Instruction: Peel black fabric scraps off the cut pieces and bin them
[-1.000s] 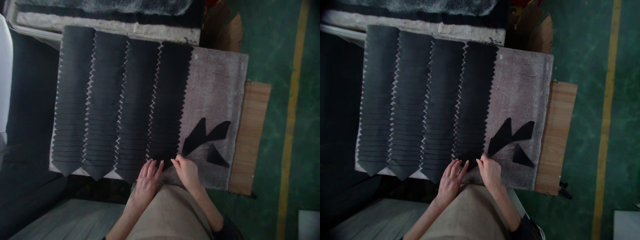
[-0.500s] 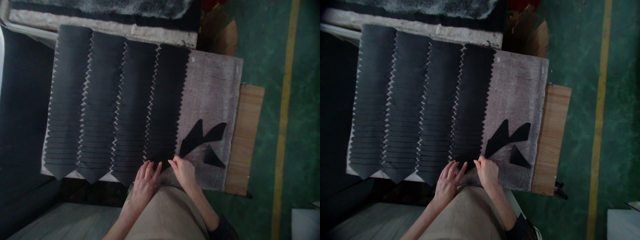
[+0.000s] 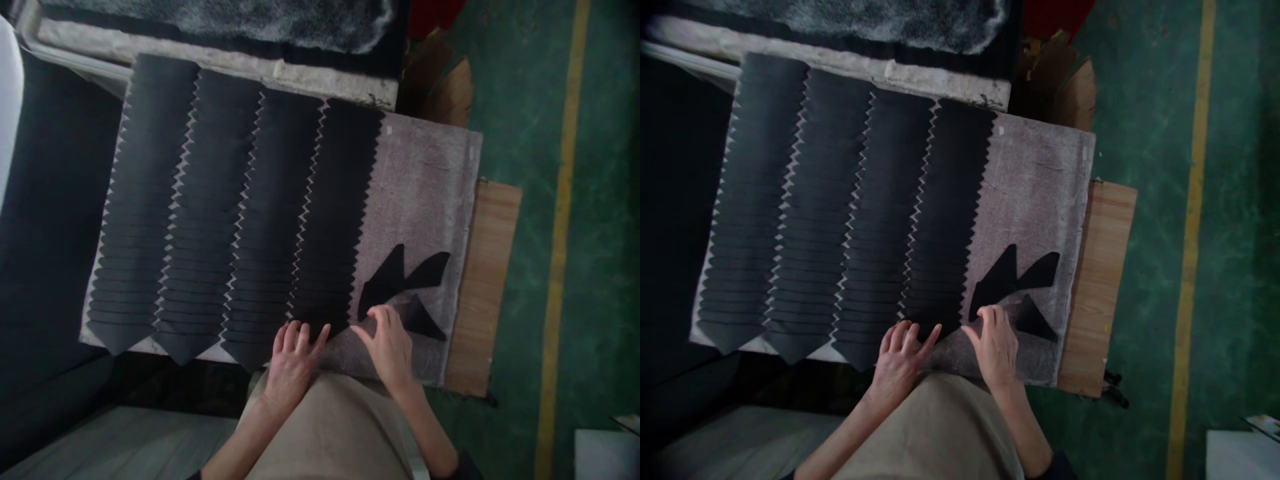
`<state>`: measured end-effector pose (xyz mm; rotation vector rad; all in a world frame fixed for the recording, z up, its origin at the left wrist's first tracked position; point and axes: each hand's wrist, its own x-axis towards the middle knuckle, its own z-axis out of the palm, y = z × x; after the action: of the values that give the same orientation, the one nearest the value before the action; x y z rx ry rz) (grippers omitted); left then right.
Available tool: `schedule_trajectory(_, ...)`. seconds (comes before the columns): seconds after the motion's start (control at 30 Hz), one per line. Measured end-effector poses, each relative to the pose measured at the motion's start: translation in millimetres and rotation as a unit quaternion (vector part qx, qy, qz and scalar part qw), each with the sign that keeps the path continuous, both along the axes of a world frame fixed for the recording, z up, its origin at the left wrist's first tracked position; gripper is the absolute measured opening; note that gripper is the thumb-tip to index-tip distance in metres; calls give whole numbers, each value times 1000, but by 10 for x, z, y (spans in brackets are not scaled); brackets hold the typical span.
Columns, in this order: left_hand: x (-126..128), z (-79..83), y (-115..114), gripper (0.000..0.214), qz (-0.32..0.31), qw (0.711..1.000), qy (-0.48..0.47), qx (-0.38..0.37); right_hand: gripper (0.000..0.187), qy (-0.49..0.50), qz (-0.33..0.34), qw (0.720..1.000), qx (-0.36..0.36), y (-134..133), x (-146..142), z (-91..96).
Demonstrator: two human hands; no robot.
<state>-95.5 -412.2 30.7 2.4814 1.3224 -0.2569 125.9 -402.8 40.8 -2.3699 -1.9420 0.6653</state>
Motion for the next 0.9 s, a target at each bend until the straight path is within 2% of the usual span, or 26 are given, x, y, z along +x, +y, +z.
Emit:
schedule_trajectory(0.07,-6,-6,-9,69,0,1000,-1,5,46,1,20,998,58,-6,33,-116)
schedule_trajectory(0.1,-8,-9,-13,69,1,1000,0,8,48,5,28,997,78,-14,52,-173)
schedule_trajectory(0.2,-8,-13,-20,67,6,1000,-1,10,32,39,36,992,118,-43,116,-307)
schedule_trajectory(0.3,-8,-15,-25,65,10,1000,-2,11,17,89,22,984,150,-27,176,-334)
schedule_trajectory(0.37,-12,-20,-30,64,12,1000,-8,14,12,129,-17,976,175,27,218,-256)
schedule_trajectory(0.43,-22,-21,-33,62,13,1000,-25,11,14,176,-97,961,193,103,275,-95)
schedule_trajectory(0.5,-36,-5,-27,57,24,998,-56,0,21,225,-182,941,178,176,338,117)
schedule_trajectory(0.53,-45,13,-20,52,41,996,-76,-6,22,248,-195,937,152,205,360,222)
schedule_trajectory(0.6,-59,68,2,40,94,986,-135,-28,22,278,-149,947,60,238,351,391)
schedule_trajectory(0.67,-65,137,25,32,155,956,-228,-101,22,310,-49,948,-56,237,240,473)
schedule_trajectory(0.7,-64,169,33,31,190,928,-278,-158,20,327,5,939,-109,225,148,481)
schedule_trajectory(0.77,-57,211,33,30,271,847,-352,-292,17,346,83,918,-177,183,-75,449)
schedule_trajectory(0.83,-53,212,11,29,360,764,-367,-390,12,340,108,912,-202,129,-283,385)
schedule_trajectory(0.9,-68,181,-21,33,415,712,-357,-439,9,332,103,915,-208,81,-406,317)
